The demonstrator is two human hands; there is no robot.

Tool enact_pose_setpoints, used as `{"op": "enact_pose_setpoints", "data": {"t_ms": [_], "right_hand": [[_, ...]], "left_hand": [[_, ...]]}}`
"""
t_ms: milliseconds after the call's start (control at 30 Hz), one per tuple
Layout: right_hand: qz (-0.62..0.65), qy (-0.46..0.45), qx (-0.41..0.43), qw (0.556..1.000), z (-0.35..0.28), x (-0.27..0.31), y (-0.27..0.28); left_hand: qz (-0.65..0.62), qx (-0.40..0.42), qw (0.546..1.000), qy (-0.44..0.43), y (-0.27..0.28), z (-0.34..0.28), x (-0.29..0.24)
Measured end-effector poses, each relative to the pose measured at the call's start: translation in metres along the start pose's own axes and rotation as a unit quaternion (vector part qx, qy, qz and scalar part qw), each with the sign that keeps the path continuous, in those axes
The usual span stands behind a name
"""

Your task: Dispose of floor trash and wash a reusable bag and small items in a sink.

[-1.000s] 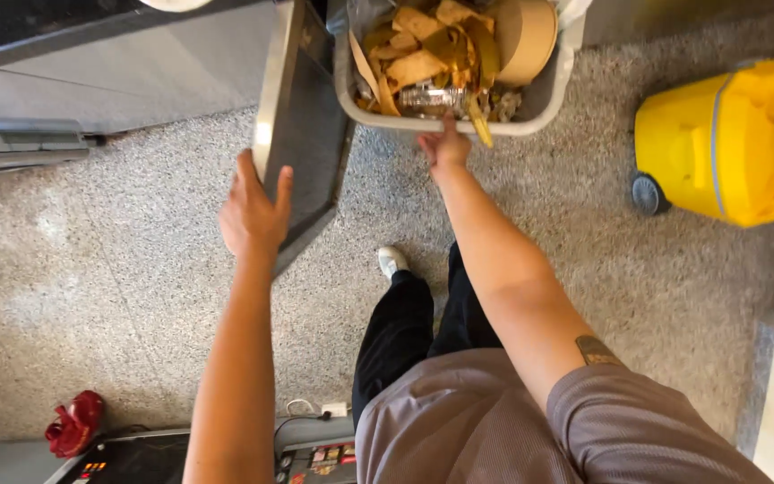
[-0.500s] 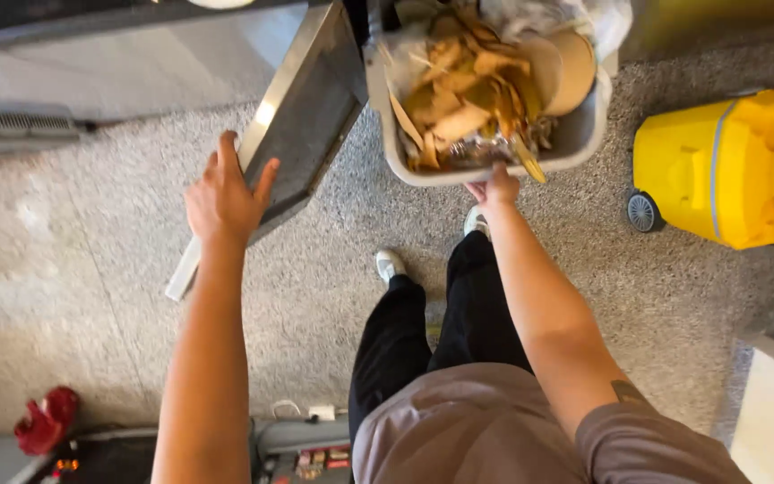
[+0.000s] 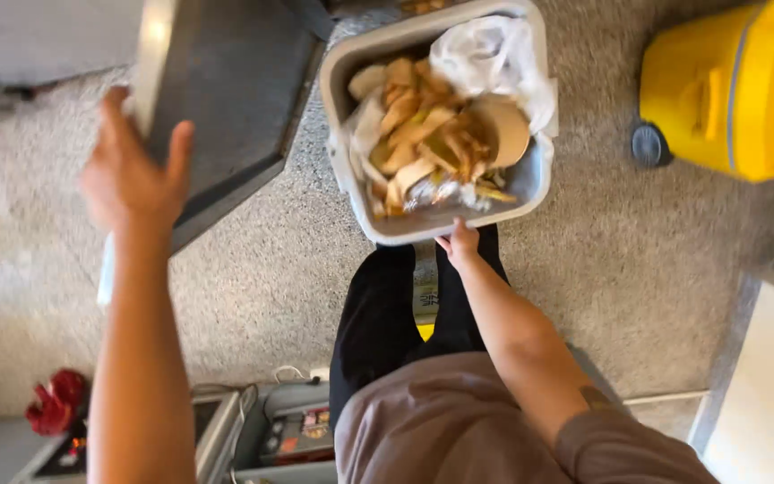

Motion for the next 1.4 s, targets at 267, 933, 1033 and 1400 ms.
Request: {"op": "enact_pose_setpoints", "data": {"t_ms": [267,933,1033,1400], "right_hand": [[-0.081,-0.024,0.021,0.996,-0.07,0.049,-0.009],[-0.683,0.47,0.185,0.527,-0.015,0.406,-0.304],[-0.772,0.159,0.141,0.599,-0.002,0.342,-0.25],[-0.813,0.341,0.243,0.406,-0.082,0.281,-0.222]], "left_hand": [[-0.031,-0.194,0.975,-0.103,-0.003,-0.018,-0.011],[0.019,0.202,0.977,0.066,-0.347,-0.034,-0.161],[0.115,0.162,0.98,0.029,-0.328,-0.03,-0.171],[-0.371,0.117,0.911,0.134,-0.273,-0.084,-0.203]]}}
Point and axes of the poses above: each hand's wrist, its own z-axis towards the middle knuckle, its own y-axis out of the back of the hand, x = y × z, the point moved 9 cm from there along z, towards the middle knuckle, and after that the axes turned 4 degrees about y, right-handed, at the moved point
